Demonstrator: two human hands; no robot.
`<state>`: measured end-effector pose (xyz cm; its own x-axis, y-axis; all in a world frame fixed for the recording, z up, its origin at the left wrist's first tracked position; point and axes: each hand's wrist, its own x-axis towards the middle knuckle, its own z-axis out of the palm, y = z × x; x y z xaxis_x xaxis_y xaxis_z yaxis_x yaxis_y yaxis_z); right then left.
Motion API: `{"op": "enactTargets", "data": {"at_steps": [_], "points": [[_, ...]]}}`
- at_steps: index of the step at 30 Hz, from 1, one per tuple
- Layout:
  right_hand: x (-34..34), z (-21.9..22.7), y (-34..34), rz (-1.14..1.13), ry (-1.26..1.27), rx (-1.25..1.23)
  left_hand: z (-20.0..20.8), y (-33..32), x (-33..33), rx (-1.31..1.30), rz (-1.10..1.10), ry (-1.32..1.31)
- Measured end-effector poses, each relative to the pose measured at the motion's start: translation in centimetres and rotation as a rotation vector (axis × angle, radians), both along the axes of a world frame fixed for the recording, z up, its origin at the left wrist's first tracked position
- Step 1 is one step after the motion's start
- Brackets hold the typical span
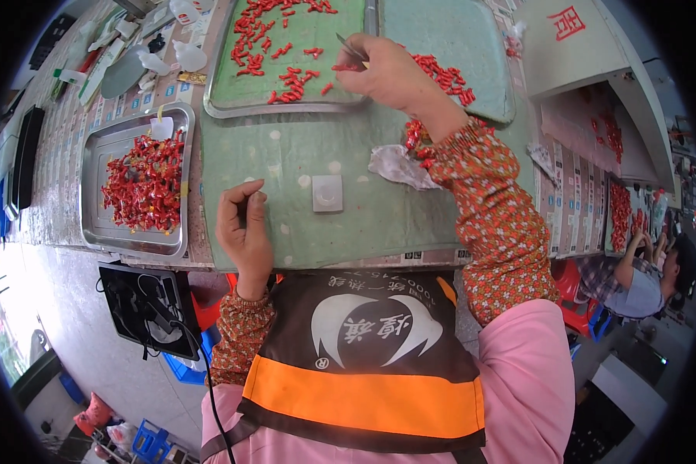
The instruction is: The person assembles small plastic figures by attaching pieces together with glue by hand, trims small components with a knife, pours liquid from a squeeze bottle into a small container, and glues additional pieces onto the figures.
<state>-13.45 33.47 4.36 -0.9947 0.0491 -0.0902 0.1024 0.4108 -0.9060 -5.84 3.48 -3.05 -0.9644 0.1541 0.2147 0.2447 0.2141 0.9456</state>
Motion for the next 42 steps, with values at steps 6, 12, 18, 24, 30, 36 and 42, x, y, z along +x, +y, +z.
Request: {"op": "enactTargets", "data": {"at_steps": [6,12,18,24,30,36,42], "points": [[11.1,-0.4,-1.5,0.037,-0.048,-0.035,0.1,-0.1,0.6,0.098,0.069,-0.003],[18.2,-2.4,-5.7,-0.107,-0.095,0.132,0.8,0.1,3.4,-0.065,-0.004,0.257],[19.7,-2.3,-6.5,-0.267,0.07,0.195,2.0,1.3,5.9,-0.227,-0.353,0.453],[20.5,-2.7,-5.3,-0.269,0.158,0.29,2.5,2.1,6.7,-0.259,-0.5,0.407],[19.0,-2.8,-7.5,-0.166,0.255,0.525,2.2,2.5,7.3,-0.24,-0.465,0.312],[18.1,-3.9,-8.2,-0.125,0.2,0.704,2.9,2.3,7.9,-0.267,-0.443,0.033],[19.8,-2.1,-7.9,-0.195,0.047,0.129,2.9,3.0,8.6,0.107,-0.404,-0.454]]}}
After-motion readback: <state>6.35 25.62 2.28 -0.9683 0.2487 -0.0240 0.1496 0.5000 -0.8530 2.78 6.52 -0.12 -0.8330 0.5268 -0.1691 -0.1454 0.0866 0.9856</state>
